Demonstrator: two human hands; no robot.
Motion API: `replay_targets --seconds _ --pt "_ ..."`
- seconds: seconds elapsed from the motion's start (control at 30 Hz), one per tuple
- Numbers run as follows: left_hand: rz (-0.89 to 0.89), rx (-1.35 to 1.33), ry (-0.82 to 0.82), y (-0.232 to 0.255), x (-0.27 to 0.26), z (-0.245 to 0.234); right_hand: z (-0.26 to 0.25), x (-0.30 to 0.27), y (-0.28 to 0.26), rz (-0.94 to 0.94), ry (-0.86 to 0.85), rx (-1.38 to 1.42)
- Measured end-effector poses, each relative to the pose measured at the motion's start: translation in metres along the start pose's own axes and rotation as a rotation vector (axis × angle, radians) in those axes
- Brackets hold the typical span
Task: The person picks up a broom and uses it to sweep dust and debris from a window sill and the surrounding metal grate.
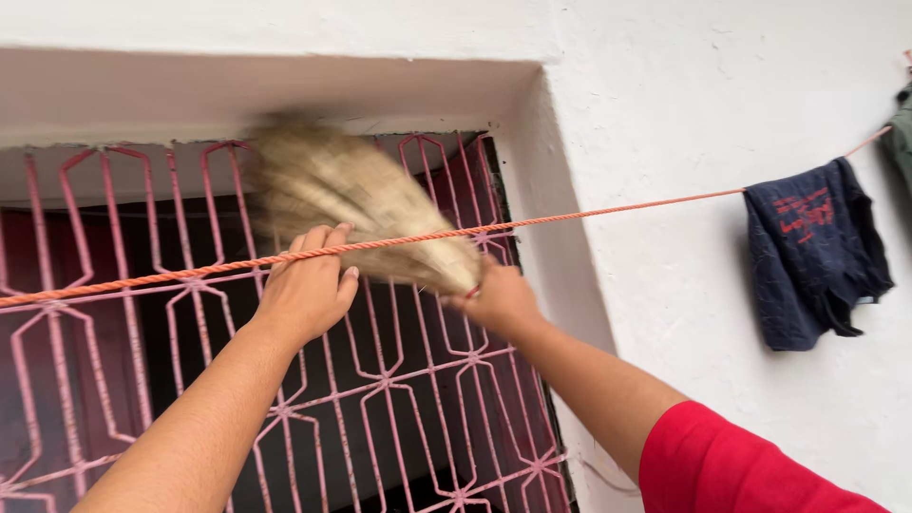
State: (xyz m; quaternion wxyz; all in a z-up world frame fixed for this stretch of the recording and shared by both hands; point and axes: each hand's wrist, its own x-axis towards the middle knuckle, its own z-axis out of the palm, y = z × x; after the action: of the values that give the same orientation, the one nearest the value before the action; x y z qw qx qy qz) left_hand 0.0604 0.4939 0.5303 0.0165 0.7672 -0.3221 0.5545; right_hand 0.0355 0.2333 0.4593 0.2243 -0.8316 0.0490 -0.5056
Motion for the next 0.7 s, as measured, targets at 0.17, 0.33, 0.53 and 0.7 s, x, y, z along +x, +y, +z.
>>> replay_targets --seconds 0.17,0.33,0.53,0.7 --pt "-0.04 0.095 -0.063 0.001 -0.017 -0.037 0.0 0.037 0.022 0.51 0.11 0.323" --pt "-0.069 0.194 -0.107 -0.004 -0.022 -0.056 0.071 -0.024 -0.052 0.079 -0.09 0.278" --pt "-0.034 0.298 -0.117 -0.021 -0.034 -0.075 0.059 -0.011 -0.045 -0.114 -0.246 0.038" --pt "-0.121 0.348 -0.196 -0.046 -0.052 -0.09 0.046 0.025 -0.005 0.28 0.064 0.272"
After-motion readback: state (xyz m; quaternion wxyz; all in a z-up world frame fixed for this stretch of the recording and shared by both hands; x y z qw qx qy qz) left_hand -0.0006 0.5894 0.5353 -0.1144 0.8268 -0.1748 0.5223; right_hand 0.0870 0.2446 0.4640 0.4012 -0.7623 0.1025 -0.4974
